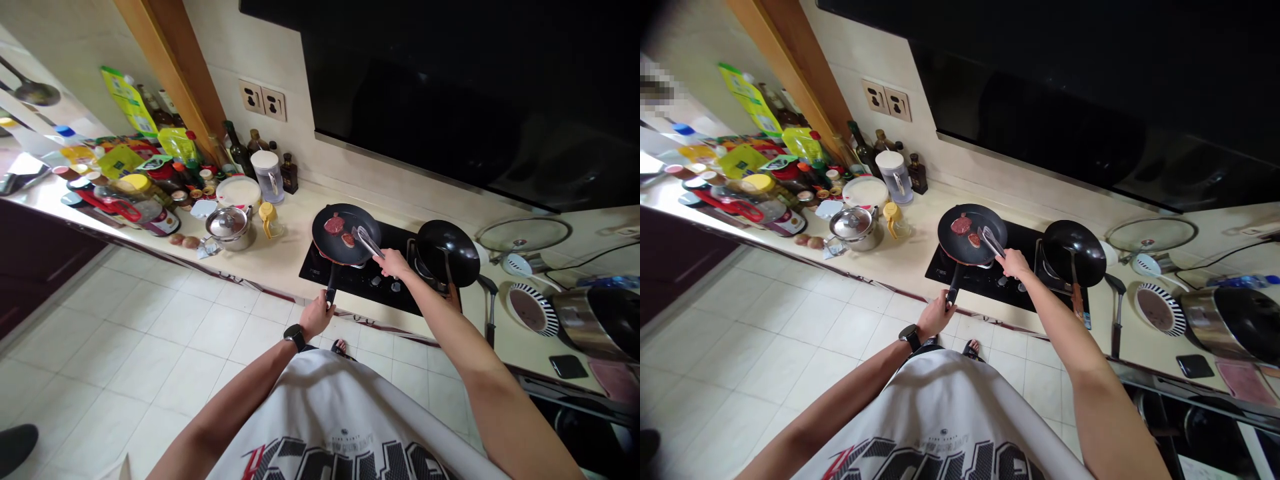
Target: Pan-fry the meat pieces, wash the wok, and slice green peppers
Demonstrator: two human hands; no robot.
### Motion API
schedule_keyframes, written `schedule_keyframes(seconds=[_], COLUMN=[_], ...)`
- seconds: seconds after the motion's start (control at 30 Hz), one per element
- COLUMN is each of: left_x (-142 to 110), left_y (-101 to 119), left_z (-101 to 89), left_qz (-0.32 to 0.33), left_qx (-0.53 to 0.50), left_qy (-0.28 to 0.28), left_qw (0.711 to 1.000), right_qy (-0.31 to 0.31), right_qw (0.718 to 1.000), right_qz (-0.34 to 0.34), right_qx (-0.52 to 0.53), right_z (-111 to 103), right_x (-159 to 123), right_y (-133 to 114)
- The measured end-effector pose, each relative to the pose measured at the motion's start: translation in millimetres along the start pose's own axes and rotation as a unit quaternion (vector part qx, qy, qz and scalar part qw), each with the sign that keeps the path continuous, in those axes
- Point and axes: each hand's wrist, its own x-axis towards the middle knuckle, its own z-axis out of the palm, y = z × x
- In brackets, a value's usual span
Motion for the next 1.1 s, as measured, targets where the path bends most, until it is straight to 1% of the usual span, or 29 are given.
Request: schedule_keyframes(seconds=[0.13,0.23,0.33,0.47,0.63,0.77,0.97,1.03,1.1], left_x=[1,0,0,0,1,1,-2,-2,-2], left_y=[0,0,0,-1,-2,-1,-1,-1,-1], left_z=[0.8,1.2,1.4,3.1,3.7,2.1,0.9,0.4,0.2], left_qz=[0.006,0.003,-0.004,0.001,0.000,-0.001,0.008,0.008,0.007], left_qx=[0.001,0.000,-0.001,-0.010,-0.011,-0.014,-0.025,-0.024,-0.022], left_qy=[0.004,0.005,0.002,0.006,0.006,0.002,0.009,0.007,0.004], left_qw=[1.000,1.000,1.000,1.000,1.000,1.000,1.000,1.000,1.000], right_qy=[-0.034,-0.057,-0.049,-0.041,-0.036,-0.034,-0.048,-0.032,0.007], right_qw=[0.999,0.996,0.994,0.995,0.996,0.998,0.998,0.994,0.982], right_qz=[0.020,0.020,0.021,0.014,0.007,-0.016,-0.027,-0.037,-0.053], right_qx=[0.032,0.070,0.090,0.088,0.075,0.043,-0.043,-0.099,-0.181], right_z=[-7,-11,-16,-20,-26,-29,-23,-22,-20], right_x=[17,22,20,21,26,19,-4,-11,-18], right_y=[-5,-5,-3,-1,-8,-7,16,17,10])
